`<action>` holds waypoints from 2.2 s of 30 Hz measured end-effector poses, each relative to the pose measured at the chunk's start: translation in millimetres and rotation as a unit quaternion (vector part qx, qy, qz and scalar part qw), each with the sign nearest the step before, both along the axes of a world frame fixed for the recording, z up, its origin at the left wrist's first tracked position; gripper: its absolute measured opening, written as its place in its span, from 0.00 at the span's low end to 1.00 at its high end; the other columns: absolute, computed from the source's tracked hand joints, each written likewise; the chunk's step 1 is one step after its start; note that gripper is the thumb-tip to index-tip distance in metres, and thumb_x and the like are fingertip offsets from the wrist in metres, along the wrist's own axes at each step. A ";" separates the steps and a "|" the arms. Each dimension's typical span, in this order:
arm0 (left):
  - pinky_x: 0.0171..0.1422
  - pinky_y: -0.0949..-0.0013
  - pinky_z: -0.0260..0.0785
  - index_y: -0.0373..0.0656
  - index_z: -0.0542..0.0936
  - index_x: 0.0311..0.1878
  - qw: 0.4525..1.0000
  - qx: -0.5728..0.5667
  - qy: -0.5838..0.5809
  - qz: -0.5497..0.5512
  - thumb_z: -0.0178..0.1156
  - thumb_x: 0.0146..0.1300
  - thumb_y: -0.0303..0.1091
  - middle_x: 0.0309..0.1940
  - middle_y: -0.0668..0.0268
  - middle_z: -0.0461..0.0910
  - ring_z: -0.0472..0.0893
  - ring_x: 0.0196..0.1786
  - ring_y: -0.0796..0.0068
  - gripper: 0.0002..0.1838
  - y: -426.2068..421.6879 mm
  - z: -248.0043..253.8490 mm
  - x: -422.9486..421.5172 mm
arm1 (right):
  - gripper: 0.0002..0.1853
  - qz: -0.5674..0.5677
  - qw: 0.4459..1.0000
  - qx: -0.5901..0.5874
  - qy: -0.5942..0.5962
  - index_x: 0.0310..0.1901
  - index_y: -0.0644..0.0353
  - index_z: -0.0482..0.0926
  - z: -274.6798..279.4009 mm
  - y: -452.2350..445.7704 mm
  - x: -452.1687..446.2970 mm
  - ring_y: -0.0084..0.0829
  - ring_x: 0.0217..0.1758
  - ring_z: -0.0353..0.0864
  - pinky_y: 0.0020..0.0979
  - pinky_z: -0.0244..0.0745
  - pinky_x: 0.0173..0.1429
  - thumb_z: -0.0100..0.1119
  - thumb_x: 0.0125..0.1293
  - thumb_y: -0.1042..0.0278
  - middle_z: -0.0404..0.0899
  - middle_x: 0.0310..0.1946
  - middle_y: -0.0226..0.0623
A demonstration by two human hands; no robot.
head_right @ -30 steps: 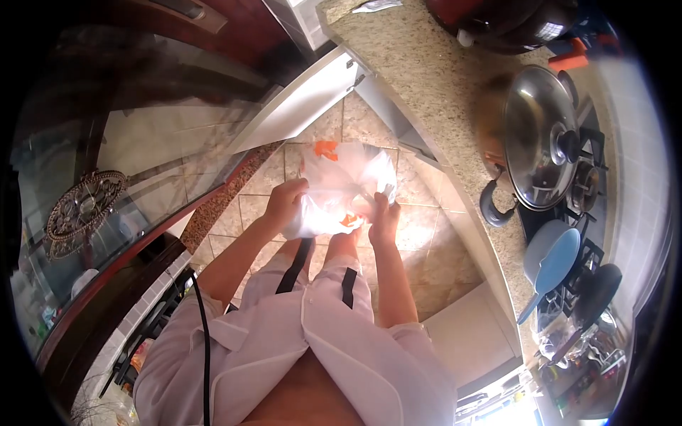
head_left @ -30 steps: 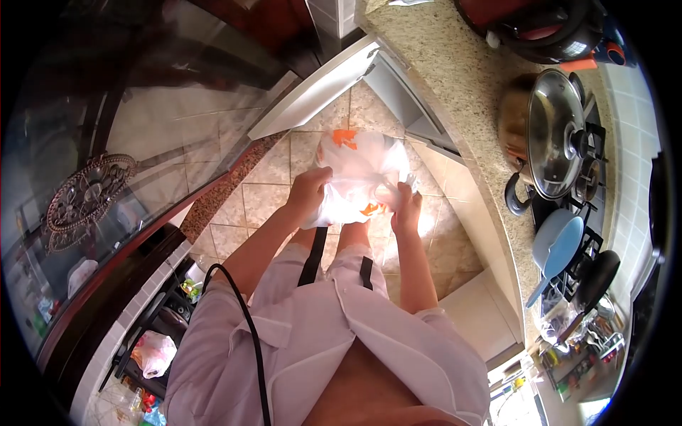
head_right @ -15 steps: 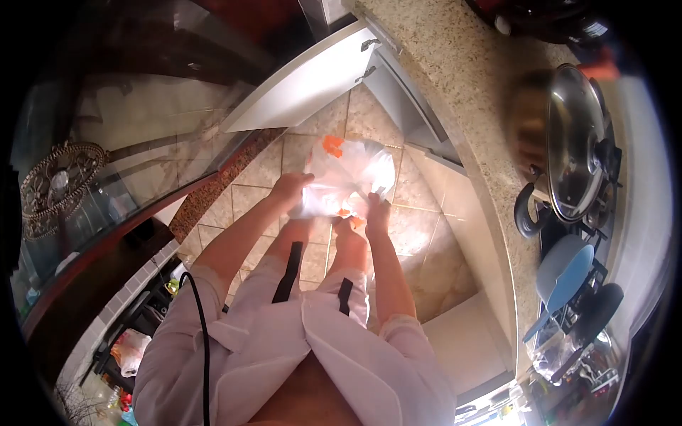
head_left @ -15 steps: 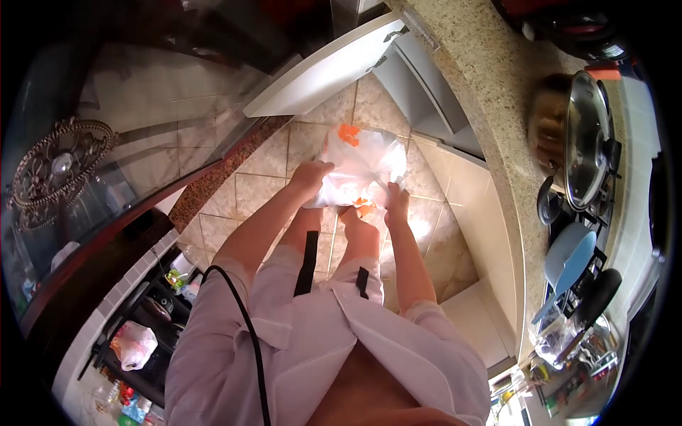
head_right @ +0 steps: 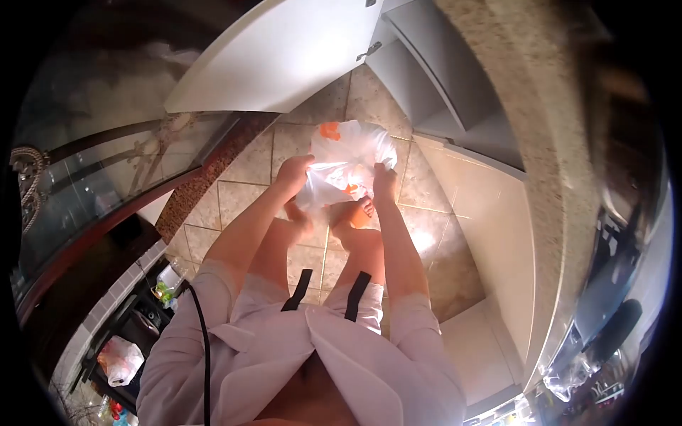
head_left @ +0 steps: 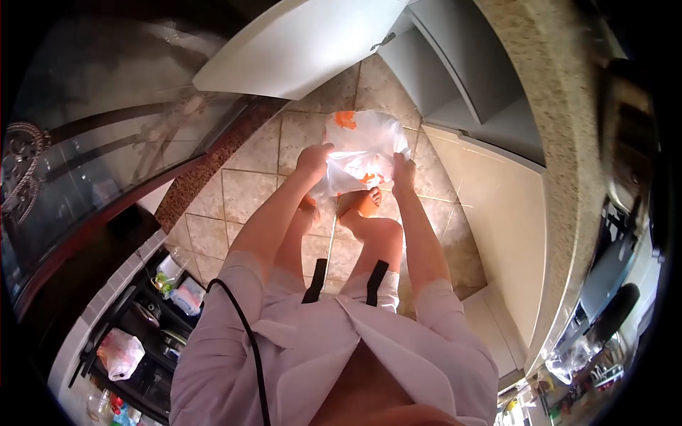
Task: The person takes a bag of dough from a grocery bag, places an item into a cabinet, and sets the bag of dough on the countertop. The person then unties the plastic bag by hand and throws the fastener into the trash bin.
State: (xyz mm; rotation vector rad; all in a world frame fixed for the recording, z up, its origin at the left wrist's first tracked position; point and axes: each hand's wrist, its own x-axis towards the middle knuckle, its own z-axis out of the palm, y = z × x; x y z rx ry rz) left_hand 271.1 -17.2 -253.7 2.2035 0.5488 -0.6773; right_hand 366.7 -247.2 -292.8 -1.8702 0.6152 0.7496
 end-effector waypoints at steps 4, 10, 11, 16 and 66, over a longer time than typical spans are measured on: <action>0.49 0.56 0.67 0.40 0.78 0.40 0.998 -0.003 -0.017 0.053 0.44 0.63 0.37 0.37 0.50 0.80 0.78 0.42 0.51 0.14 -1.2 -42.9 2.8 | 0.20 -0.080 0.997 0.008 -0.014 0.37 0.70 0.76 -42.4 9.3 -7.3 0.27 0.24 0.69 0.33 0.62 0.25 0.54 0.57 0.56 0.72 0.24 0.34; 0.49 0.56 0.67 0.39 0.78 0.38 0.991 -0.032 0.046 0.125 0.44 0.63 0.41 0.36 0.48 0.79 0.78 0.41 0.50 0.17 7.9 -87.0 17.0 | 0.22 -0.105 0.993 0.022 0.039 0.37 0.73 0.75 -81.6 16.0 -16.9 0.29 0.24 0.70 0.33 0.63 0.27 0.53 0.57 0.56 0.73 0.24 0.38; 0.49 0.55 0.67 0.40 0.78 0.38 0.996 0.005 0.028 0.085 0.44 0.63 0.40 0.38 0.48 0.79 0.78 0.42 0.50 0.17 9.4 -103.6 13.1 | 0.25 -0.125 0.990 0.017 0.058 0.38 0.77 0.75 -84.2 19.6 -23.2 0.32 0.25 0.71 0.34 0.66 0.29 0.53 0.57 0.55 0.74 0.26 0.41; 0.46 0.55 0.69 0.40 0.78 0.35 0.997 0.045 0.042 0.045 0.46 0.59 0.34 0.39 0.50 0.78 0.77 0.43 0.48 0.11 27.1 -147.7 -1.5 | 0.26 -0.056 0.994 0.023 0.094 0.42 0.77 0.75 -96.6 30.6 -53.6 0.35 0.30 0.75 0.35 0.69 0.36 0.54 0.57 0.55 0.77 0.31 0.44; 0.51 0.59 0.65 0.40 0.72 0.37 0.915 -0.004 -0.293 0.278 0.62 0.40 0.26 0.43 0.59 0.74 0.71 0.45 0.55 0.17 9.5 -171.7 -18.7 | 0.23 0.692 0.707 -0.065 0.131 0.51 0.62 0.76 -66.0 1.1 16.6 0.46 0.53 0.76 0.40 0.69 0.55 0.51 0.67 0.49 0.77 0.49 0.50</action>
